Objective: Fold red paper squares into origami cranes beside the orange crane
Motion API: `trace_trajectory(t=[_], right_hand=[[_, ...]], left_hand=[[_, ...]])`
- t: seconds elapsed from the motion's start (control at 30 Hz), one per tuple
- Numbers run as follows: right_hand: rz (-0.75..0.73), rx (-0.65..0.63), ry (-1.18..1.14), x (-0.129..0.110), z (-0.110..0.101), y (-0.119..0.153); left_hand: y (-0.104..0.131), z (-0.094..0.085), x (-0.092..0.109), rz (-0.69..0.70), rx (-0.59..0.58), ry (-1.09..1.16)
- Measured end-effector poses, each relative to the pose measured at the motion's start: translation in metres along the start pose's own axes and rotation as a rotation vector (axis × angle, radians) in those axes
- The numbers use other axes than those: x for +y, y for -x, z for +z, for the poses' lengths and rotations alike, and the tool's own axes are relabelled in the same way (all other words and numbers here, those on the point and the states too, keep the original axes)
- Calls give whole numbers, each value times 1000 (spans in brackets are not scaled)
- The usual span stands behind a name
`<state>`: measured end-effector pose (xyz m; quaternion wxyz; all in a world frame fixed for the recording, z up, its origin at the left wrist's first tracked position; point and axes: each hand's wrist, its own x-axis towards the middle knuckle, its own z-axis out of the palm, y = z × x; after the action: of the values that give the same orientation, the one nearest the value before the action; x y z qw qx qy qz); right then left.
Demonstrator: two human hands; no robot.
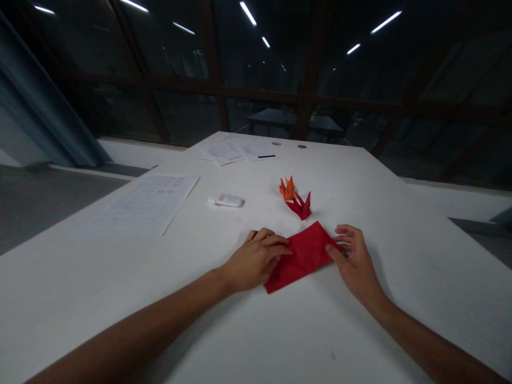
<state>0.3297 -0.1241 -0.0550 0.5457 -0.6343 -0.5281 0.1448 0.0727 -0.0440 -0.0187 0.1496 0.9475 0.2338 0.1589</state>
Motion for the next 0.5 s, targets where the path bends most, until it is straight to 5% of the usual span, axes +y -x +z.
trace_trajectory(t=[0.27, 0.5], right_hand=[[-221, -141, 360, -13, -2, 5], [-111, -245, 387, -12, -2, 3]], left_hand=[[0, -4, -9, 26, -81, 103], [-4, -1, -19, -129, 100, 223]])
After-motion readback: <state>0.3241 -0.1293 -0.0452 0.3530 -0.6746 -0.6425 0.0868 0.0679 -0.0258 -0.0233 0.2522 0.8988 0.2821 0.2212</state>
